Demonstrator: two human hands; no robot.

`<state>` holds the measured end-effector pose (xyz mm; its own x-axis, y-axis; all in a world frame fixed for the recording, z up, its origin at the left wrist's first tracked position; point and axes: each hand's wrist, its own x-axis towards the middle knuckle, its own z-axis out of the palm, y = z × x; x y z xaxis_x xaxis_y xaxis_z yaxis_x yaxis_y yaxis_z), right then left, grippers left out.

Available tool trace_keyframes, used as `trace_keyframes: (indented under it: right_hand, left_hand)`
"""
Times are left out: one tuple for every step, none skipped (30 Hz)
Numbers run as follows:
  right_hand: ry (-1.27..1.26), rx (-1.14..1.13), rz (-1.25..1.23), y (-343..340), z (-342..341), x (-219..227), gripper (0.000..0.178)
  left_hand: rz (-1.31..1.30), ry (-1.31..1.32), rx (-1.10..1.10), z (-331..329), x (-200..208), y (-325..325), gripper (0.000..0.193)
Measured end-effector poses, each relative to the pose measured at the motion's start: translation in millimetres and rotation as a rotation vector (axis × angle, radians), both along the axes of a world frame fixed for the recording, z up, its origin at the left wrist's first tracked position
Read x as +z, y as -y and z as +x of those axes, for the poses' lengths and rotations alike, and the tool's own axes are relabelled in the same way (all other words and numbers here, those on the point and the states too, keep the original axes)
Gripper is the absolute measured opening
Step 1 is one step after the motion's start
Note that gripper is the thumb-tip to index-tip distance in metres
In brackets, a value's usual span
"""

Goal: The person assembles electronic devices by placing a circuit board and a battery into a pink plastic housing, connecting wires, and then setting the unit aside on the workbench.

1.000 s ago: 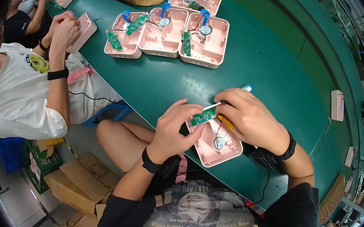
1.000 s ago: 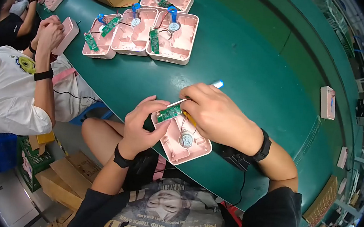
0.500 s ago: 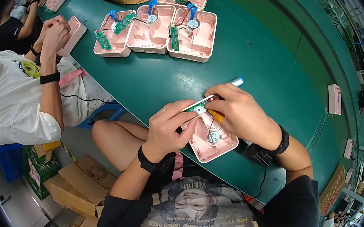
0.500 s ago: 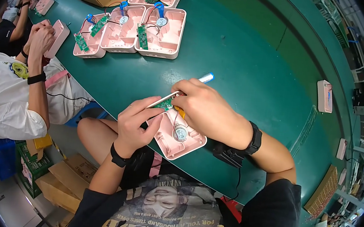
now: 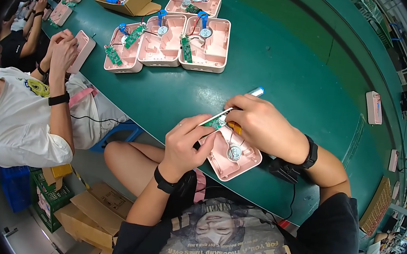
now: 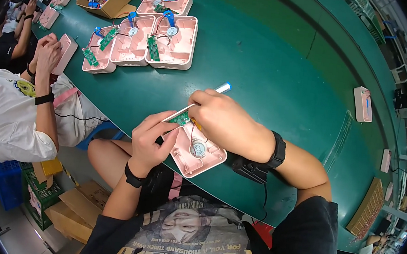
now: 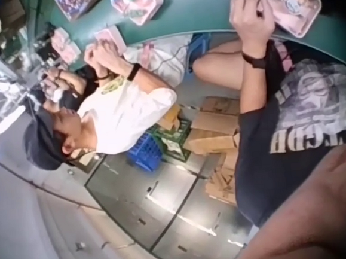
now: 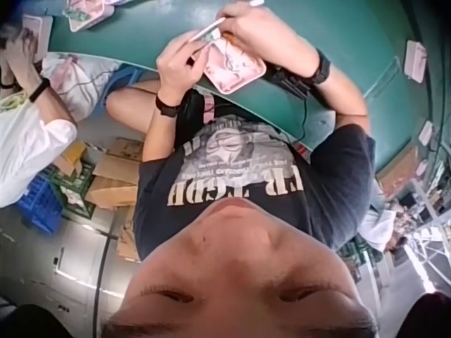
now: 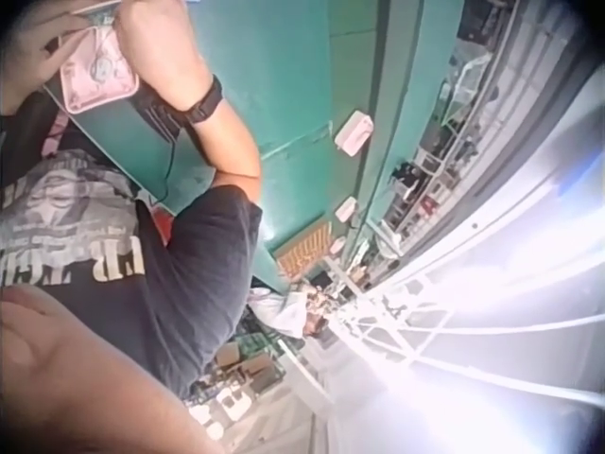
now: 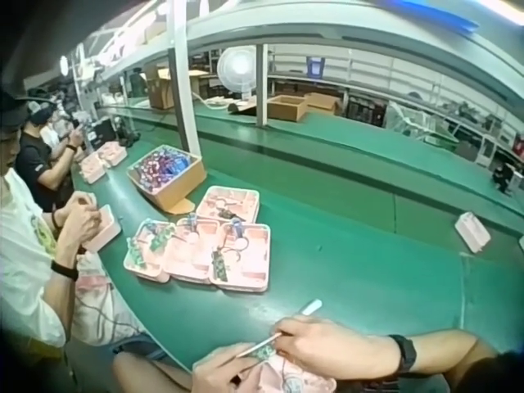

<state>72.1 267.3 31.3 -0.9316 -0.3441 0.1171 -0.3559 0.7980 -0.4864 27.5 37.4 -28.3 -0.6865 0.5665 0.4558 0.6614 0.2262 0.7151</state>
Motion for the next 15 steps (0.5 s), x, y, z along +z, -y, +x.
trace_keyframes:
  right_hand:
    - [-0.004,0.002,0.022,-1,-1,0,0.012]
    - [-0.008,-0.002,0.024,-3,-3,1,0.012]
    - [0.023,0.01,0.01,-4,-5,2,0.013]
    - [0.052,0.023,-0.004,-5,-8,3,0.014]
    - [0.081,0.036,-0.017,-7,-10,5,0.015]
    - [0.078,0.031,-0.014,-9,-10,8,0.015]
    - [0.024,0.022,-0.023,-11,-10,12,0.016]
    - [-0.032,0.013,-0.03,-14,-10,18,0.018]
    - [-0.088,0.005,-0.037,-17,-10,24,0.019]
    - [-0.093,0.002,-0.033,-22,-11,30,0.019]
    - [-0.052,0.015,-0.002,-29,-11,35,0.021]
    - [-0.011,0.028,0.029,-35,-11,40,0.022]
    - [0.029,0.041,0.06,-37,-12,43,0.024]
    - [0.024,0.045,0.062,-36,-12,45,0.024]
    - [0.078,0.045,0.058,-33,-10,46,0.024]
  left_hand:
    - [0.002,0.005,-0.009,-1,0,-1,0.013]
    - [0.005,0.009,-0.018,-3,0,-3,0.013]
    - [0.007,0.005,-0.023,-5,1,-4,0.013]
    - [0.002,-0.033,-0.032,-8,1,-4,0.011]
    - [-0.001,-0.071,-0.041,-11,3,-5,0.01]
    - [-0.006,-0.107,-0.049,-12,3,-6,0.008]
    - [-0.002,-0.111,-0.053,-10,2,-6,0.008]
    - [-0.006,-0.081,-0.014,-6,-1,-5,0.007]
    - [-0.008,-0.051,0.025,-2,-4,-4,0.007]
    - [-0.011,-0.022,0.064,0,-6,-3,0.006]
    - [-0.008,-0.027,0.065,1,-6,-3,0.006]
    - [-0.015,-0.035,0.099,2,-7,-3,0.006]
    - [-0.021,-0.042,0.133,3,-7,-3,0.007]
    - [-0.027,-0.05,0.169,3,-7,-2,0.007]
    - [-0.025,-0.055,0.173,2,-8,-1,0.007]
